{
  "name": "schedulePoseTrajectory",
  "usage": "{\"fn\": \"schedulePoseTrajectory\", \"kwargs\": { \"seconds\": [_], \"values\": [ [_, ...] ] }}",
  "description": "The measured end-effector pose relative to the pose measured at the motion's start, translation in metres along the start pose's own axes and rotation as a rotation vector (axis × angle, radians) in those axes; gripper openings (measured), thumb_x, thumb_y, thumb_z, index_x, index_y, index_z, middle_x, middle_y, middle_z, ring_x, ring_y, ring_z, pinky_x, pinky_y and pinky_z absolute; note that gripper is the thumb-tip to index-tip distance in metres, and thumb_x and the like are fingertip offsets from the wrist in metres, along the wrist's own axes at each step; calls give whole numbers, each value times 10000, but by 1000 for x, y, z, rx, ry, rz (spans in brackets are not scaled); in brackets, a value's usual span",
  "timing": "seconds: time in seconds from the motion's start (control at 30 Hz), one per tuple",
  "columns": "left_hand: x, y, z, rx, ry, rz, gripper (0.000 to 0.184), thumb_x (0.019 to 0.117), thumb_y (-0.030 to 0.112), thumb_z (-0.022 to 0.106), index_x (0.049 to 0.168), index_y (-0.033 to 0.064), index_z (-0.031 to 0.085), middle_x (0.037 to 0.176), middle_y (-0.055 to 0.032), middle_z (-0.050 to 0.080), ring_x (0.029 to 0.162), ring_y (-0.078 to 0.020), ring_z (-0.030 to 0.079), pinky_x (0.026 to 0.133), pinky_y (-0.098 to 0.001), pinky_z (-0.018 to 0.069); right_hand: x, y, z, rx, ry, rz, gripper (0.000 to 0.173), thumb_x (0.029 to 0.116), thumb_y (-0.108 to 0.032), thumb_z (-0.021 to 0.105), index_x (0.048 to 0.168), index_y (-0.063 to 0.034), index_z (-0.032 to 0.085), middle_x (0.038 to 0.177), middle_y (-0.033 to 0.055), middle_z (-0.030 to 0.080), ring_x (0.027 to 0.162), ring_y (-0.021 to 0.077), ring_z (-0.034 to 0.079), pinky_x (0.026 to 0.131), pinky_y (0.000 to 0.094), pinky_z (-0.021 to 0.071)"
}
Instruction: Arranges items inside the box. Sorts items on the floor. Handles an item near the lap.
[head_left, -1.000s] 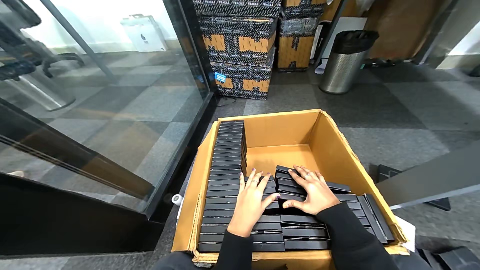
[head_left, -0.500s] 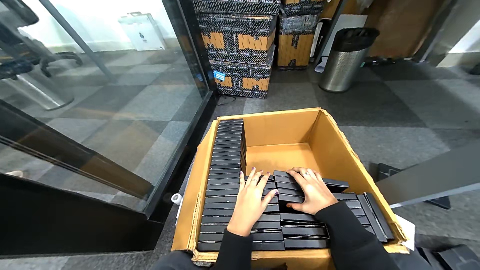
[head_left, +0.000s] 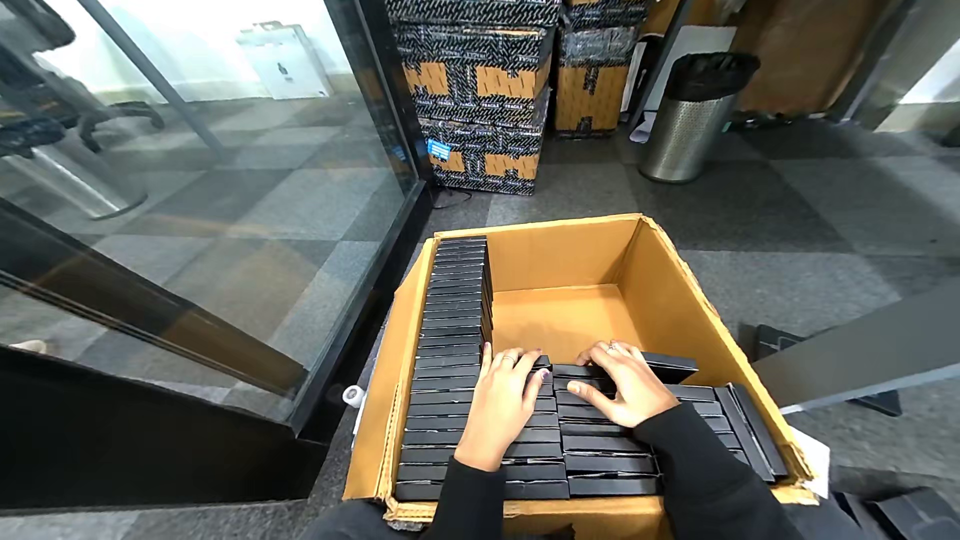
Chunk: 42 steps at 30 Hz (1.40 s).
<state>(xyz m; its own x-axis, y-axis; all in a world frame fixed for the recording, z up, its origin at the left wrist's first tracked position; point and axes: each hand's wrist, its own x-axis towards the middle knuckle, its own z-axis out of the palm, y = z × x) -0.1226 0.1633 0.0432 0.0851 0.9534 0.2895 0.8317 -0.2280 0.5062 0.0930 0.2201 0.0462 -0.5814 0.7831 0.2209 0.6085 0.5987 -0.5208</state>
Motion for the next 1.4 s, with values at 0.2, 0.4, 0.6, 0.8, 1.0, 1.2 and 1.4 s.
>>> {"fn": "schedulePoseTrajectory", "kwargs": {
  "seconds": [0.2,0.4,0.6,0.8,1.0,1.2,1.4],
  "values": [
    [0,2,-1,2,46,33,213,990,201,644,978,23,761,945,-149,720,954,-323,705,833,-498,573,0,1,5,3,118,-37,428,1033,-350,473,1033,-25,750,952,140,731,991,335,692,1010,575,439],
    [0,3,-2,31,-5,16,234,977,217,670,1083,26,754,1007,-159,722,994,-337,690,899,-513,539,2,-3,5,-17,120,19,362,1044,-261,495,1090,-5,749,1059,174,730,1075,390,670,1034,637,407],
    [1,3,-3,41,-14,-11,302,995,235,652,1185,10,718,1148,-165,718,1131,-350,664,1042,-524,477,2,-2,6,-32,147,34,392,1052,-271,461,1101,-8,747,1095,180,723,1113,412,650,1010,649,415],
    [1,0,1,43,18,-4,318,1023,189,585,1257,5,697,1242,-186,698,1251,-362,623,1143,-566,389,3,-1,6,-32,173,46,394,1050,-275,462,1110,-7,745,1169,193,710,1194,427,620,1024,668,399],
    [-1,4,-8,13,-93,-43,412,974,123,540,1362,16,633,1391,-176,619,1389,-340,509,1218,-588,244,3,-1,7,-40,192,46,416,1054,-289,444,1113,-6,743,1170,190,709,1195,429,618,1024,671,397],
    [-2,4,-10,-6,-121,-51,492,938,186,545,1402,31,602,1447,-158,585,1453,-336,432,1232,-606,169,3,-2,6,-71,225,72,400,1051,-270,451,1119,-2,739,1179,201,705,1197,441,617,1016,692,396],
    [-2,2,-10,-14,-179,-7,637,851,304,662,1427,43,582,1477,-133,558,1498,-318,362,1231,-642,87,3,-1,6,-74,225,81,407,1054,-273,440,1126,-1,735,1186,201,701,1211,437,609,1025,691,390]
  ]
}}
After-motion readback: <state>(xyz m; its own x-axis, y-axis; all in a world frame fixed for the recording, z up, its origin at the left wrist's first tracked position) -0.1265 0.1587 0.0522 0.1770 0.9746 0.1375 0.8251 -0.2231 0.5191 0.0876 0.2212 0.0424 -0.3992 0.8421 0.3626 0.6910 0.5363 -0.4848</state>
